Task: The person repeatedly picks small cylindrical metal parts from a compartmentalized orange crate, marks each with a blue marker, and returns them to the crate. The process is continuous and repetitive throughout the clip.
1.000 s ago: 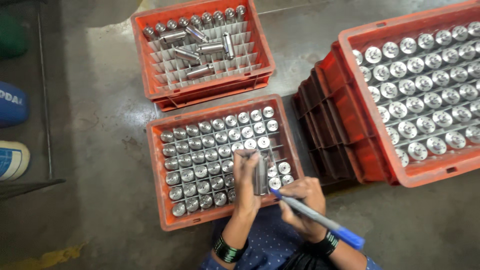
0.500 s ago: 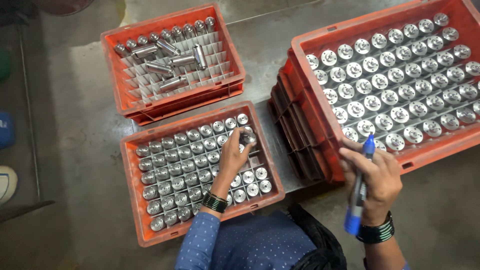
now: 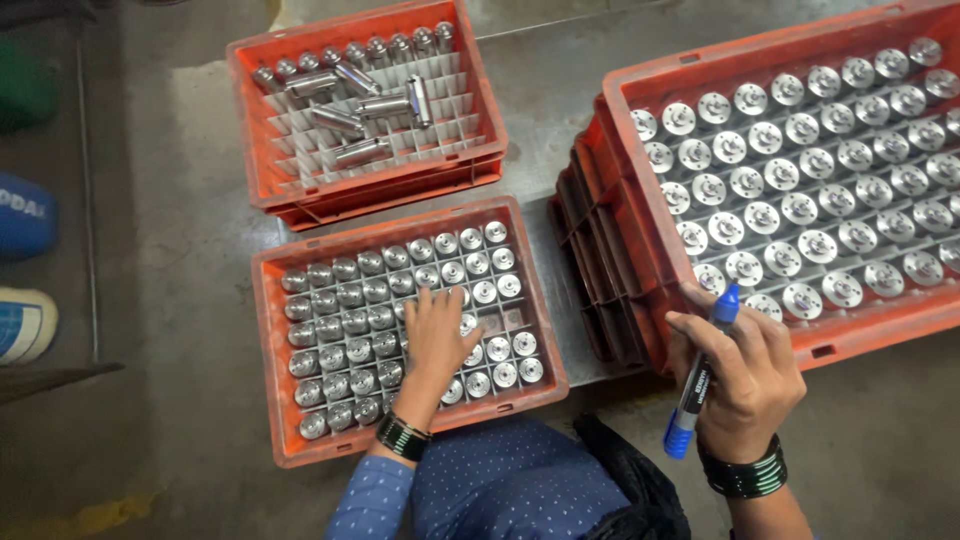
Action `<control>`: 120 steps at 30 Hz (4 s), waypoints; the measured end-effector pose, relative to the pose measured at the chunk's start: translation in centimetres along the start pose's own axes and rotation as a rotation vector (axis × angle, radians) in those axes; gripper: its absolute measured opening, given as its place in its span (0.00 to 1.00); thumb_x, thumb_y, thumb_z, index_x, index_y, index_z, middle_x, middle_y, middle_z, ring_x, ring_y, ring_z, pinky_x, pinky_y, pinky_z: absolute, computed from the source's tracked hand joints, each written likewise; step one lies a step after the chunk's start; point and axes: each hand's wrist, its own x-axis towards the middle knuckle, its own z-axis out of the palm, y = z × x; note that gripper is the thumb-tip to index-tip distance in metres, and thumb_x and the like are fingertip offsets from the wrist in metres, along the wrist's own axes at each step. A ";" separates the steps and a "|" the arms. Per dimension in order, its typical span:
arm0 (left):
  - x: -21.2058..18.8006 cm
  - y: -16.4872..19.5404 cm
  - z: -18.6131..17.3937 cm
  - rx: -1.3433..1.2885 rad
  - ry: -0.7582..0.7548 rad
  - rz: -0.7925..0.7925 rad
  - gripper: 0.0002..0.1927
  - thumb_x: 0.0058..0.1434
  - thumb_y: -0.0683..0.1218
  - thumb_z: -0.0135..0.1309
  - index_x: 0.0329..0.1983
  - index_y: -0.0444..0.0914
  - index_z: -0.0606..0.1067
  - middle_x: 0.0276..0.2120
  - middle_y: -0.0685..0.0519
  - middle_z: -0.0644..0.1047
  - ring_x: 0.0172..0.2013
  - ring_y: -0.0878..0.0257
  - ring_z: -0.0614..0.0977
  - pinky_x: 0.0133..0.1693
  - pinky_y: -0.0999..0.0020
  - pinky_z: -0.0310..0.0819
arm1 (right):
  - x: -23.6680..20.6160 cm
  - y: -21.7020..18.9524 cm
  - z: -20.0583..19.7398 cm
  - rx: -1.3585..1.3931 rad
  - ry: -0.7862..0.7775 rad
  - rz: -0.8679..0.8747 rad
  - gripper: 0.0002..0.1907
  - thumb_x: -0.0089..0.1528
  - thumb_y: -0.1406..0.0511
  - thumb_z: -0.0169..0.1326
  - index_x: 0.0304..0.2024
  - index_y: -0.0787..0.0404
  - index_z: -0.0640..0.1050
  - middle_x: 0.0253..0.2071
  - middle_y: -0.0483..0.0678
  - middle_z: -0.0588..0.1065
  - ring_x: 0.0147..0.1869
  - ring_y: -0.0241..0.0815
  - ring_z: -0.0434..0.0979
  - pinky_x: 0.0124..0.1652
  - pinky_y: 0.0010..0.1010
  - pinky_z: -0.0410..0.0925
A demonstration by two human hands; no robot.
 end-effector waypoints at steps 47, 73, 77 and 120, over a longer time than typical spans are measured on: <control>-2.6 5.6 -1.3 -1.944 0.229 -0.455 0.19 0.67 0.60 0.50 0.43 0.39 0.72 0.31 0.51 0.77 0.33 0.65 0.81 0.37 0.72 0.79 | -1.1 -6.5 8.6 0.608 -0.129 -0.149 0.14 0.53 0.71 0.59 0.39 0.56 0.71 0.33 0.43 0.78 0.33 0.39 0.74 0.40 0.33 0.63; -0.9 3.5 4.2 -1.291 0.162 -0.203 0.18 0.63 0.44 0.61 0.50 0.35 0.67 0.44 0.48 0.78 0.46 0.60 0.84 0.50 0.66 0.83 | -3.9 -1.6 9.5 0.832 -0.158 0.315 0.10 0.61 0.71 0.57 0.43 0.66 0.71 0.41 0.52 0.76 0.42 0.41 0.77 0.44 0.28 0.72; -0.5 3.3 5.3 -0.884 0.020 -0.089 0.18 0.61 0.47 0.60 0.52 0.38 0.71 0.46 0.49 0.80 0.47 0.59 0.84 0.50 0.66 0.81 | -4.6 -1.9 10.4 0.810 -0.235 0.349 0.09 0.62 0.71 0.57 0.44 0.66 0.73 0.41 0.51 0.76 0.43 0.41 0.77 0.45 0.29 0.71; -2.8 3.4 -4.0 -2.110 0.220 -0.447 0.17 0.71 0.57 0.45 0.57 0.44 0.65 0.36 0.53 0.75 0.36 0.66 0.77 0.39 0.69 0.74 | -5.4 -4.0 10.6 0.910 -0.339 0.370 0.10 0.62 0.71 0.58 0.46 0.65 0.75 0.43 0.49 0.77 0.47 0.37 0.76 0.49 0.27 0.69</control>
